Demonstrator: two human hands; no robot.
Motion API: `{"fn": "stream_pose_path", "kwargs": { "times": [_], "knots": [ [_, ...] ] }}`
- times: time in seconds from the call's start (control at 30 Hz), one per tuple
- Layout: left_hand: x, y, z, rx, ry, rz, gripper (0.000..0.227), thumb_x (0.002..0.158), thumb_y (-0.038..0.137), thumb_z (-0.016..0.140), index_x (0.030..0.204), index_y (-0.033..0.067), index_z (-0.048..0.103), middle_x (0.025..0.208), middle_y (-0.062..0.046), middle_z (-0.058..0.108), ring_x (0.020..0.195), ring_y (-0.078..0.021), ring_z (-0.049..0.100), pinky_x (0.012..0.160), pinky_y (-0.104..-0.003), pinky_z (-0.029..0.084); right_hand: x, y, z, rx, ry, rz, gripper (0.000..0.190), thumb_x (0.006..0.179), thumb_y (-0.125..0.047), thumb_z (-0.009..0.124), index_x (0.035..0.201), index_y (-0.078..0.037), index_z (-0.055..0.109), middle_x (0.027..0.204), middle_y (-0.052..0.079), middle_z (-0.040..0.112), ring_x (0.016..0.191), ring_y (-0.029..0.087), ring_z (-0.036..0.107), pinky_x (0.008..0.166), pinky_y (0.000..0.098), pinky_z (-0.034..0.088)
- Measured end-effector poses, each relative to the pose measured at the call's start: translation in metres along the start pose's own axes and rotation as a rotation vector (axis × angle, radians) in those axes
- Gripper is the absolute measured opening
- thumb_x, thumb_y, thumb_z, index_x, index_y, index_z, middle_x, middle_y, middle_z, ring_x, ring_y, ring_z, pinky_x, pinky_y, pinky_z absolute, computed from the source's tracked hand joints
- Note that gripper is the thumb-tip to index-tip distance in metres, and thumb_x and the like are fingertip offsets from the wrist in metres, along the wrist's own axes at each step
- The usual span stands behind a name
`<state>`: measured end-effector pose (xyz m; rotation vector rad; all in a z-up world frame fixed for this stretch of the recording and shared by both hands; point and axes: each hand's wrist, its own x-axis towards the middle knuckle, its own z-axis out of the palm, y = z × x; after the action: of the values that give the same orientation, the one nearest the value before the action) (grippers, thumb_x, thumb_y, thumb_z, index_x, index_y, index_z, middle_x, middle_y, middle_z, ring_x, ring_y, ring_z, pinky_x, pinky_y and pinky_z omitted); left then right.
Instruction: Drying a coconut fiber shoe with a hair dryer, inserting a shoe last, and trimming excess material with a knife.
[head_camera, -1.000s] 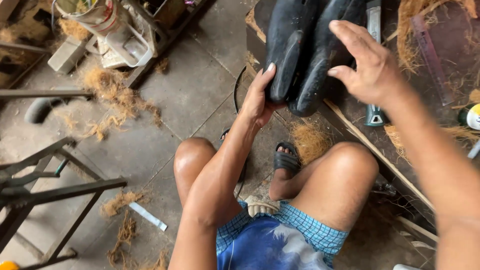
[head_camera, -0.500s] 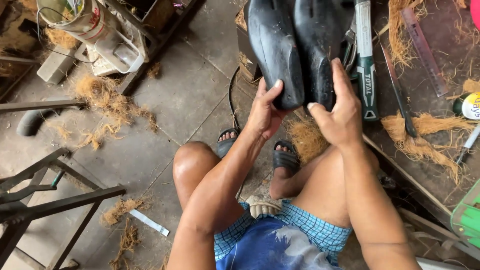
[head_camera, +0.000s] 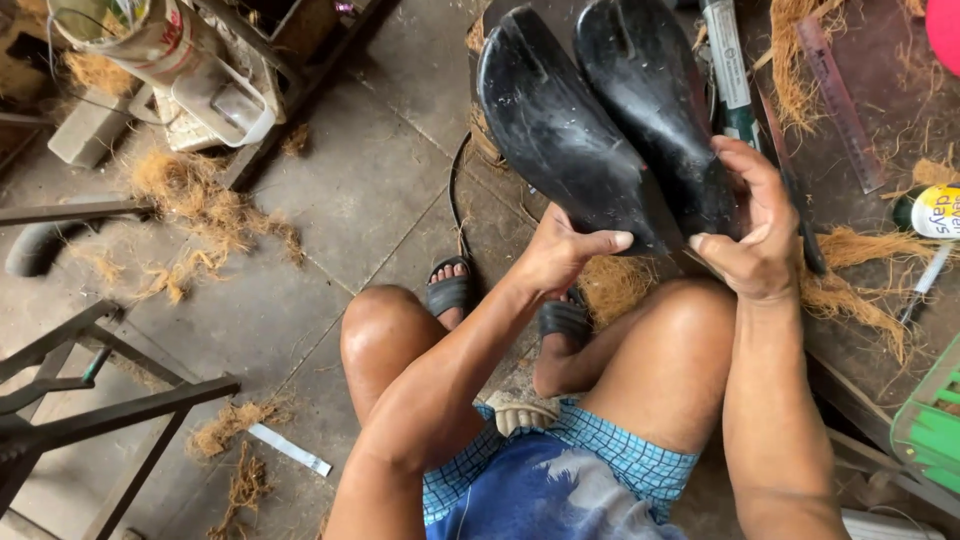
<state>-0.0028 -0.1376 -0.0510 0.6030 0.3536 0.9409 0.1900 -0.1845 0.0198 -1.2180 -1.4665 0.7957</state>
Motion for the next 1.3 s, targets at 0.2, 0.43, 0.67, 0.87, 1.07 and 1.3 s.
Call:
{"fn": "stream_pose_path", "kwargs": {
  "times": [0.2,0.43,0.67,0.87,1.07,1.3],
  "knots": [
    [-0.001,0.003,0.005,0.278,-0.019,-0.05,0.028,0.077,0.007,0.082,0.103,0.0025,0.071,0.102,-0.007,0.074,0.094,-0.0174,0.07,0.089,-0.033,0.061,-0.002,0.012,-0.014,-0.021,-0.06,-0.033,0.073,0.07,-0.01,0.06,0.141,-0.002,0.044,0.15,0.021,0.043,0.147,0.033,0.039,0.128,0.0461,0.032],
    [0.027,0.024,-0.014,-0.003,0.107,-0.037,0.045,0.068,0.011,0.08,0.109,-0.0009,0.067,0.101,-0.01,0.074,0.089,-0.0248,0.071,0.082,-0.045,0.059,0.029,-0.002,0.024,-0.114,0.073,-0.024,0.07,0.068,-0.001,0.057,0.137,0.009,0.048,0.138,0.021,0.046,0.125,0.031,0.048,0.106,0.0374,0.043],
    [0.076,0.108,0.013,0.187,0.442,-0.323,0.079,0.063,0.047,0.072,0.122,-0.0049,0.058,0.109,-0.015,0.07,0.096,-0.0251,0.068,0.085,-0.039,0.059,0.069,-0.004,0.059,-0.225,0.244,0.082,0.066,0.072,-0.002,0.057,0.137,0.006,0.05,0.139,0.017,0.047,0.133,0.031,0.045,0.114,0.0383,0.038],
    [0.118,0.146,-0.021,0.612,0.336,-0.458,0.091,0.07,0.055,0.057,0.144,0.0114,0.026,0.148,-0.011,0.05,0.132,-0.0322,0.057,0.075,-0.06,0.062,0.099,-0.012,0.079,-0.356,0.128,0.057,0.061,0.077,0.009,0.05,0.137,0.006,0.046,0.148,0.02,0.035,0.144,0.034,0.035,0.125,0.0446,0.033],
    [0.117,0.158,-0.018,1.358,0.311,-0.037,0.094,0.087,0.074,0.036,0.149,0.0049,0.025,0.136,-0.02,0.053,0.122,-0.0321,0.054,0.096,-0.048,0.046,0.088,-0.007,0.068,-0.378,0.079,0.274,0.085,0.091,-0.026,0.061,0.157,0.0,0.014,0.165,0.023,0.019,0.156,0.034,0.019,0.13,0.0437,0.017],
    [0.127,0.137,0.008,1.168,0.394,-0.127,0.108,0.085,0.049,0.072,0.16,0.0048,0.008,0.161,-0.036,-0.003,0.144,-0.0635,-0.008,0.119,-0.068,0.004,0.117,0.023,0.077,-0.295,0.168,0.204,0.06,0.102,-0.016,0.048,0.156,0.001,0.029,0.16,0.024,0.027,0.149,0.041,0.025,0.124,0.0488,0.019]
  ]
}}
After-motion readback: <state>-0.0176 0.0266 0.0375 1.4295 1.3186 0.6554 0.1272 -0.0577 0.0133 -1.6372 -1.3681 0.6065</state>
